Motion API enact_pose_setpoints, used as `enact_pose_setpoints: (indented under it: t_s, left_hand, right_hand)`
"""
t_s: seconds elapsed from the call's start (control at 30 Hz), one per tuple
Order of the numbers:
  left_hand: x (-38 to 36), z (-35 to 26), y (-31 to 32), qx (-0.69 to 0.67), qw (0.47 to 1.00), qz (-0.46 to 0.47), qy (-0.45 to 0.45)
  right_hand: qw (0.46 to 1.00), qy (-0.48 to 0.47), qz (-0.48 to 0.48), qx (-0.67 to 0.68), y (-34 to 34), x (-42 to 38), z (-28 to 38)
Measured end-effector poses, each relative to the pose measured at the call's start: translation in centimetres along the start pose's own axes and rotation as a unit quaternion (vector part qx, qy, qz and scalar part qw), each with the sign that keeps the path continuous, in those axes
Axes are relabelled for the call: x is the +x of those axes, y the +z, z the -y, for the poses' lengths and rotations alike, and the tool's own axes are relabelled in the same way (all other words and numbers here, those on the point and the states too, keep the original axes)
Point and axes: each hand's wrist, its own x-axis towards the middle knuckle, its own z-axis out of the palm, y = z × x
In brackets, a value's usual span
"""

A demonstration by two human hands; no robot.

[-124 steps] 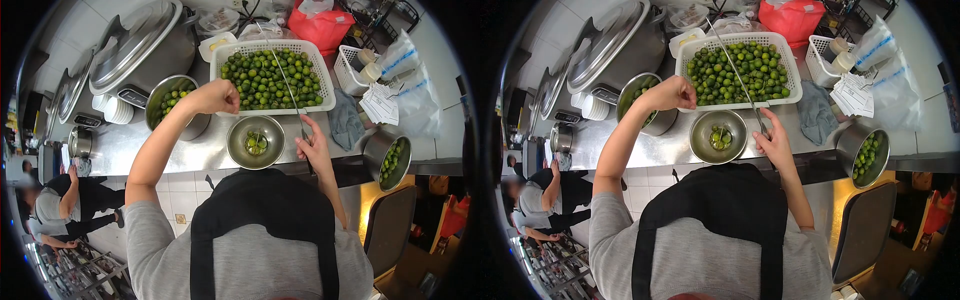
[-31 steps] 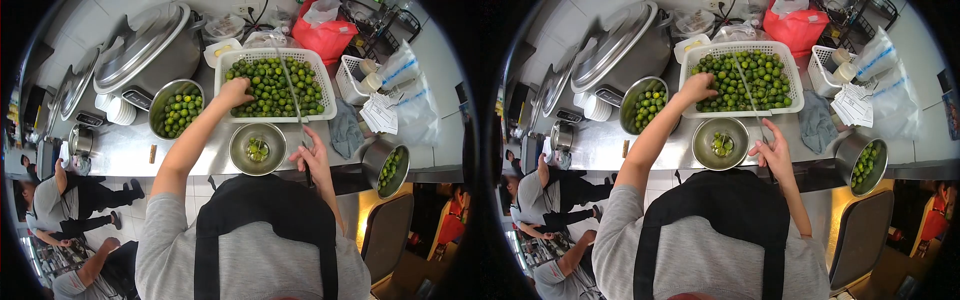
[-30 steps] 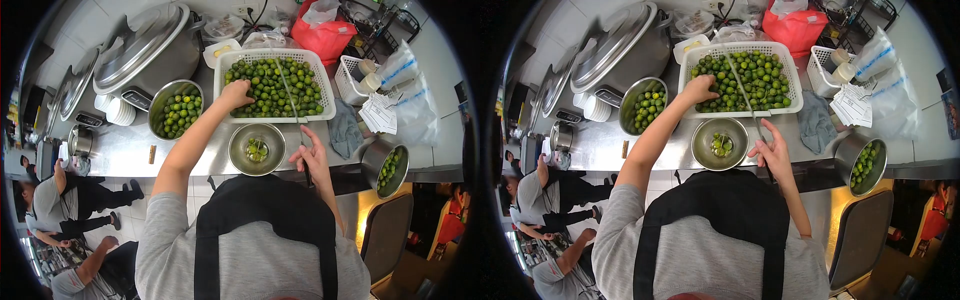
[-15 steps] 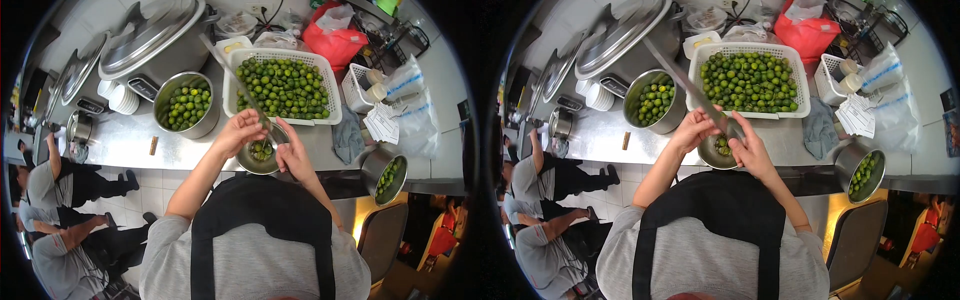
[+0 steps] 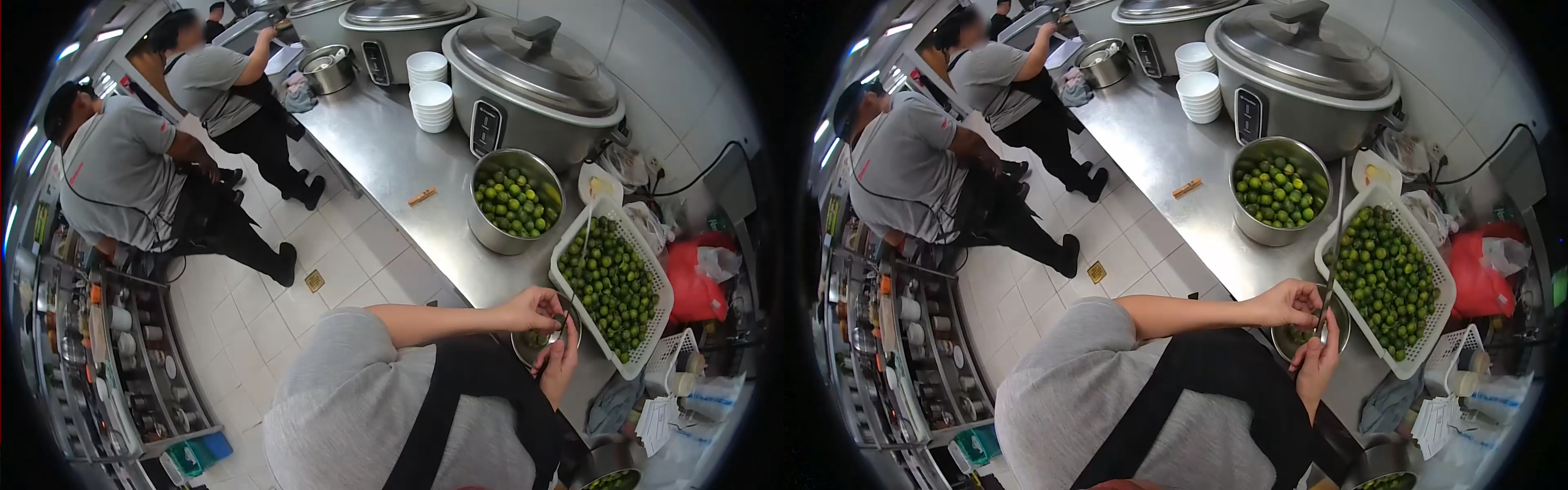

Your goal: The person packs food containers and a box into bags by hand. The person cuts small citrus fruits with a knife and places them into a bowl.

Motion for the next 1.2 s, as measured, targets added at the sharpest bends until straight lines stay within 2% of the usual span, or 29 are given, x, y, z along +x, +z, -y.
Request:
enact_pose_setpoints:
  t_s: [0.13, 0.2, 0.33, 0.43, 0.5, 0.6, 0.67, 0.7, 0.8, 0.83, 1.0, 1.13, 1.2]
  left_hand:
    - [-0.2, 0.4, 0.4, -0.009, 0.999, -0.042, 0.016]
    - [-0.2, 0.4, 0.4, -0.028, 0.998, -0.053, 0.023]
    - [-0.1, 0.2, -0.3, -0.051, 0.994, -0.06, -0.077]
    - [0.2, 0.3, -1.6, -0.097, 0.989, -0.051, -0.101]
    - [0.2, -0.7, -1.6, -0.087, 0.991, -0.053, -0.082]
    - [0.4, -1.5, -1.2, -0.121, 0.985, -0.054, -0.113]
    - [0.4, -1.2, -1.0, -0.12, 0.984, -0.05, -0.125]
    - [0.3, -1.2, -0.9, -0.122, 0.984, -0.05, -0.118]
    - [0.2, -0.8, -0.9, -0.107, 0.986, -0.06, -0.112]
    - [0.2, -0.8, -0.8, -0.091, 0.987, -0.071, -0.11]
    - [0.1, -0.6, -0.9, -0.115, 0.982, -0.071, -0.13]
    - [-0.1, -1.5, -1.1, -0.143, 0.979, -0.106, -0.098]
    - [-0.3, -2.6, -1.0, -0.152, 0.978, -0.117, -0.084]
  right_hand:
    - [0.998, 0.01, -0.012, 0.059, 0.5, 0.4, -0.1]
    - [0.989, 0.021, 0.004, 0.148, 0.7, 0.6, 0.2]
    - [0.969, 0.086, 0.026, 0.228, -0.3, 1.0, 0.2]
    - [0.959, 0.097, 0.07, 0.256, -2.0, 1.3, 0.0]
    - [0.976, 0.103, 0.062, 0.184, -2.7, 1.1, -0.6]
    - [0.982, 0.116, 0.034, 0.146, -2.7, 0.7, -0.4]
    - [0.992, 0.064, 0.073, 0.078, -2.1, 0.7, 0.6]
    - [0.993, 0.065, 0.064, 0.078, -1.8, 0.7, 1.2]
    - [0.994, 0.054, 0.072, -0.058, -1.3, 0.7, 2.4]
    - [0.994, 0.055, 0.069, -0.058, -1.3, 0.7, 2.3]
    - [0.985, -0.044, 0.042, -0.159, -1.3, 0.4, 2.2]
    - [0.98, -0.03, 0.02, -0.198, -2.2, -0.9, 1.3]
    - [0.978, 0.023, 0.008, -0.209, -3.0, -1.9, 1.1]
